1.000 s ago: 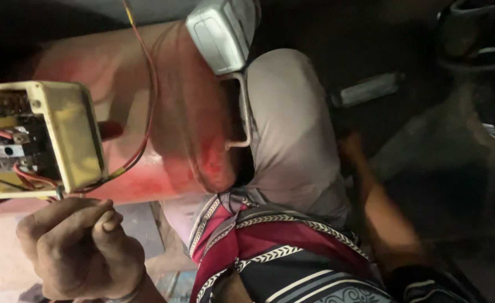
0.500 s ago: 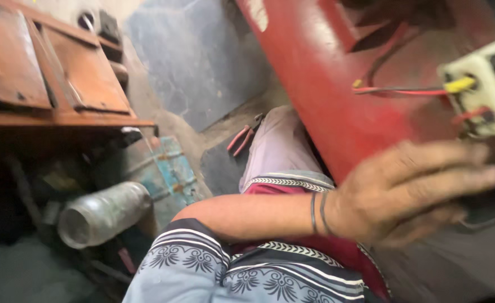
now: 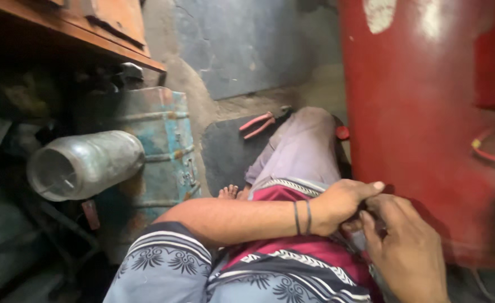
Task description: The person sits on the floor beside a red air compressor and works on its pressure switch box. They hold a light bulb lamp to illuminate the switch, then use a red-handled screwdriver to loosen and tighten the switch terminals and reposition the wiring inside the box.
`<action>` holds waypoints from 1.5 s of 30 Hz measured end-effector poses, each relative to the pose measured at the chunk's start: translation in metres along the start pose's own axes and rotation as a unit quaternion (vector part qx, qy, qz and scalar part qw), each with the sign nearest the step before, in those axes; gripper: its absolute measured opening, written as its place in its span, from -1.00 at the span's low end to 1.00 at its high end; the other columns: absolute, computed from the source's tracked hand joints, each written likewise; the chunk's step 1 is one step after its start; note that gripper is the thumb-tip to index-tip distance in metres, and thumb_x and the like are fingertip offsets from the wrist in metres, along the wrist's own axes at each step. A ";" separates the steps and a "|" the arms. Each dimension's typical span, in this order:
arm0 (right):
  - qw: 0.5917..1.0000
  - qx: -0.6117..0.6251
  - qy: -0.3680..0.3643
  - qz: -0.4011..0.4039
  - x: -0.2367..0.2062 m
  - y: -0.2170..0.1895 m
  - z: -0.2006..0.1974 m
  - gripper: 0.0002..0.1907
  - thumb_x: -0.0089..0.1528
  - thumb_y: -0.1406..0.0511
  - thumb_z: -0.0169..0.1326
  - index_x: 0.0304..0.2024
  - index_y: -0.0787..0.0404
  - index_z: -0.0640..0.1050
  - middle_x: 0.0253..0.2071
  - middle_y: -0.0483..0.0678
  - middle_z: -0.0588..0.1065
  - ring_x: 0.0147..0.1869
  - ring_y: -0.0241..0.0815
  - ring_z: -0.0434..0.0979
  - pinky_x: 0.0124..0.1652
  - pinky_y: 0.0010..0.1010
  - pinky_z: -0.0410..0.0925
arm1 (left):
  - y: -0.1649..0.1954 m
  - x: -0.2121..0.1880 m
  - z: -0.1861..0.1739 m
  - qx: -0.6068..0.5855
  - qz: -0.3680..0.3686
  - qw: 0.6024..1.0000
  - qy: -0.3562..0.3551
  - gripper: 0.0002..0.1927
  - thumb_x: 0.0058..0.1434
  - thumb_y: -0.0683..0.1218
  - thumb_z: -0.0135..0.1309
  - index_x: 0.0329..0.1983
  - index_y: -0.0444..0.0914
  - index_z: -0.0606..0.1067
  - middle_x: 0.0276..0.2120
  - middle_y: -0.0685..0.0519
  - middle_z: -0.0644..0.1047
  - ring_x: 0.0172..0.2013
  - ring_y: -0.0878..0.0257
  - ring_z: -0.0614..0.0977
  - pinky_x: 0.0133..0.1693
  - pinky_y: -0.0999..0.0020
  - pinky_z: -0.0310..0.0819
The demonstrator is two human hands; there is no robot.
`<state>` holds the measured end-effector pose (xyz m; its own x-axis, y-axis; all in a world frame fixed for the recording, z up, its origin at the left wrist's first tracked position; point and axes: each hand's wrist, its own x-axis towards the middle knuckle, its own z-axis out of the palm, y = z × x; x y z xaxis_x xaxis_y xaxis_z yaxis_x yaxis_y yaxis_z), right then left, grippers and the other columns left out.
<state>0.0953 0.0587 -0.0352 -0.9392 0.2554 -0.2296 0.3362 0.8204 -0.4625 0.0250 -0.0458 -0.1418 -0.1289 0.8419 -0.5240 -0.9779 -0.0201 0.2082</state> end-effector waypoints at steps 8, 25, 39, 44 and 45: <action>0.994 0.059 0.038 0.084 0.005 0.002 0.013 -0.85 0.17 0.33 0.28 -0.24 0.18 0.59 -0.27 -0.07 0.57 -0.34 -0.29 0.58 -0.26 -0.43 0.42 | 0.086 0.018 -0.131 0.463 0.273 0.816 0.213 -0.83 0.25 -0.11 0.10 -0.27 -0.26 0.65 -0.32 -0.03 0.67 -0.32 0.21 0.70 -0.22 0.31 0.58; 0.968 0.117 0.044 0.219 -0.066 0.034 0.042 -0.84 0.17 0.34 0.29 -0.21 0.22 0.62 -0.46 -0.09 0.53 -0.47 -0.41 0.39 -0.35 -0.53 0.33 | 0.191 0.024 -0.258 0.391 0.262 0.692 0.548 -0.76 0.04 -0.33 0.03 -0.31 -0.22 0.63 -0.45 -0.01 0.67 -0.49 0.20 0.72 -0.41 0.29 0.62; 0.868 0.387 0.205 0.234 -0.118 0.094 0.002 -0.94 0.32 0.49 0.06 -0.29 0.32 0.51 -0.41 -0.03 0.55 -0.41 -0.37 0.48 -0.33 -0.56 0.33 | 0.141 -0.006 -0.250 0.438 0.408 0.633 0.490 -0.87 0.21 -0.16 0.17 -0.21 -0.31 0.57 -0.35 0.01 0.61 -0.27 0.24 0.62 -0.13 0.30 0.53; 0.877 0.239 0.302 0.287 -0.130 0.080 -0.037 -0.87 0.12 0.57 0.18 -0.36 0.34 0.50 -0.25 0.01 0.54 -0.42 -0.36 0.43 -0.38 -0.55 0.31 | 0.103 0.019 -0.137 0.577 0.360 0.647 0.344 -0.87 0.34 -0.14 0.11 -0.14 -0.32 0.57 -0.35 -0.03 0.61 -0.34 0.27 0.63 -0.22 0.35 0.50; 0.874 0.234 0.326 0.276 -0.134 0.079 -0.044 -0.86 0.11 0.56 0.19 -0.38 0.33 0.49 -0.26 0.00 0.55 -0.37 -0.37 0.44 -0.34 -0.55 0.32 | 0.097 0.018 -0.112 0.622 0.361 0.620 0.313 -0.89 0.35 -0.15 0.11 -0.18 -0.31 0.56 -0.40 -0.03 0.60 -0.38 0.22 0.66 -0.26 0.32 0.51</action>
<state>0.2451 0.1115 -0.0034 -0.4149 0.9077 -0.0624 0.5984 0.2206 -0.7702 -0.0907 -0.0930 -0.2231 -0.8788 0.4734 -0.0609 0.2055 0.4905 0.8469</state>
